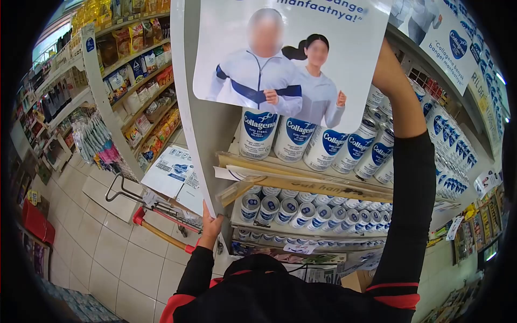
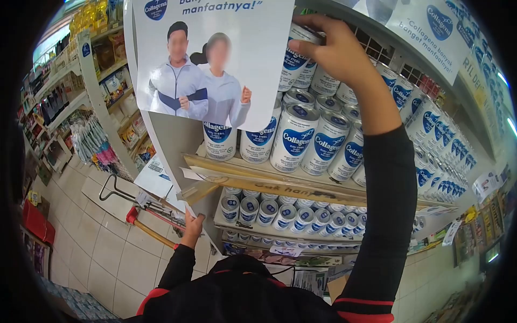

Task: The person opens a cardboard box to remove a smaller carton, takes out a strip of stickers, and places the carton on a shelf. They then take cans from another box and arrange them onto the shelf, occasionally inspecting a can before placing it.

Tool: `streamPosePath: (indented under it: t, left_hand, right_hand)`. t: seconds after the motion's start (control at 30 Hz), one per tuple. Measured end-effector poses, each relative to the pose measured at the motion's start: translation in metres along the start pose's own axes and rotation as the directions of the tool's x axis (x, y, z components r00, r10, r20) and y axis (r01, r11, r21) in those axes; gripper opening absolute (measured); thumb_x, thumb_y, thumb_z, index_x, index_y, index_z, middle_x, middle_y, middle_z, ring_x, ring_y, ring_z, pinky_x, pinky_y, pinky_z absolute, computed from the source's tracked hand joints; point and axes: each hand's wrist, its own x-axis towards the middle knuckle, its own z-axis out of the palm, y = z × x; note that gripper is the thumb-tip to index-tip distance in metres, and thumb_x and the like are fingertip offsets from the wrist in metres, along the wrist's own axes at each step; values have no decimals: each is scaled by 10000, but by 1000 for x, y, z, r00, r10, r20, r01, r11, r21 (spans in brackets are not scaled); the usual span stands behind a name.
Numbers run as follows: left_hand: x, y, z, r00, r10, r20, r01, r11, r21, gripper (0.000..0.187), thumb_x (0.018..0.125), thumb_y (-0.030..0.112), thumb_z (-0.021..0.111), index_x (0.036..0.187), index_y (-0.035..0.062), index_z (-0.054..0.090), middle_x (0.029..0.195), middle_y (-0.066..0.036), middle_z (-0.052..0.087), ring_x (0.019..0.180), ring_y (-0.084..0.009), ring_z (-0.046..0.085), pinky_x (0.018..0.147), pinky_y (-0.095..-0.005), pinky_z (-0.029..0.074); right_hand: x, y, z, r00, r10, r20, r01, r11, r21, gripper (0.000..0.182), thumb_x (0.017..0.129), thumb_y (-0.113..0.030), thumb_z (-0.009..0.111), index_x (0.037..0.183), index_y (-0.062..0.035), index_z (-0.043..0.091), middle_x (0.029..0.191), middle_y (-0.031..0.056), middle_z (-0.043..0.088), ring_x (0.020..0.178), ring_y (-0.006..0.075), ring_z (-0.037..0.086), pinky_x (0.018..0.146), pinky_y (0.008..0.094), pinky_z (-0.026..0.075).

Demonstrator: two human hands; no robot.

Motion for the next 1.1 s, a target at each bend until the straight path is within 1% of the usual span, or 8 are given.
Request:
streamPosePath:
  t: [0.3, 0.77, 0.83, 0.87, 0.97, 1.0, 1.03, 1.1]
  left_hand:
    - [0, -9, -3, 999, 49, 0, -49, 995, 85, 593, 614, -1, 427, 1189, 1, 281, 1025, -79, 436, 961, -164, 414, 845, -251, 319]
    - [-1, -11, -4, 999, -37, 0, 37, 999, -19, 629, 613, -43, 424, 1215, 15, 252, 1049, -76, 430, 953, -164, 424, 843, -244, 318]
    - [-2, -15, -5, 999, -31, 7, 31, 999, -18, 629, 619, -48, 423, 1219, 15, 244, 1053, -76, 432, 956, -165, 425, 845, -246, 318]
    - [-2, -15, -6, 1000, -23, -1, 23, 999, -22, 630, 625, -53, 421, 1224, 15, 237, 1058, -76, 435, 960, -167, 427, 847, -247, 319]
    - [-1, -14, -7, 999, -39, 15, 40, 999, -18, 626, 635, -56, 427, 1226, 13, 230, 1066, -76, 437, 956, -168, 432, 844, -248, 324]
    - [-1, -13, -8, 999, -37, 28, 37, 999, -12, 626, 635, -56, 427, 1226, 13, 230, 1066, -76, 437, 956, -168, 432, 844, -248, 324]
    - [-2, -12, -8, 998, -55, 19, 55, 998, -1, 625, 635, -51, 436, 1223, 12, 234, 1064, -76, 437, 950, -167, 434, 841, -248, 326]
    - [-1, -14, -11, 998, -68, 20, 67, 998, 15, 623, 634, -47, 444, 1220, 11, 239, 1063, -75, 436, 944, -166, 435, 838, -249, 328]
  right_hand:
    - [14, -8, 15, 996, -72, 52, 76, 995, -72, 368, 701, -166, 608, 1022, 2, 538, 898, 151, 593, 800, 205, 578, 711, 305, 443]
    - [8, 12, 29, 996, -70, -52, 57, 971, -231, 348, 720, -181, 594, 1038, -50, 534, 906, 143, 589, 834, 236, 580, 706, 323, 450]
    - [7, -5, 24, 996, -74, 57, 70, 995, 64, 351, 713, -176, 599, 979, 39, 522, 917, 190, 576, 839, 236, 551, 725, 316, 426]
    - [5, -5, 24, 997, -62, 46, 59, 996, 59, 351, 713, -176, 599, 979, 39, 522, 917, 190, 576, 839, 236, 551, 725, 316, 426]
    - [3, 1, 30, 993, -119, -7, 116, 952, 283, 410, 751, -12, 523, 1147, 23, 422, 1138, 173, 485, 1049, 196, 454, 878, 282, 350]
    - [0, 14, 41, 992, -68, -105, 81, 989, 123, 379, 714, -163, 608, 1070, -71, 513, 906, 139, 576, 858, 253, 569, 739, 344, 450]
    - [-3, 15, 43, 991, -63, -115, 77, 990, 118, 379, 714, -163, 608, 1070, -71, 513, 906, 139, 576, 858, 253, 569, 739, 344, 450]
    - [-12, 11, 44, 925, -262, -276, 210, 956, -205, 389, 706, -147, 620, 1074, -84, 510, 915, 125, 564, 881, 266, 554, 767, 347, 451]
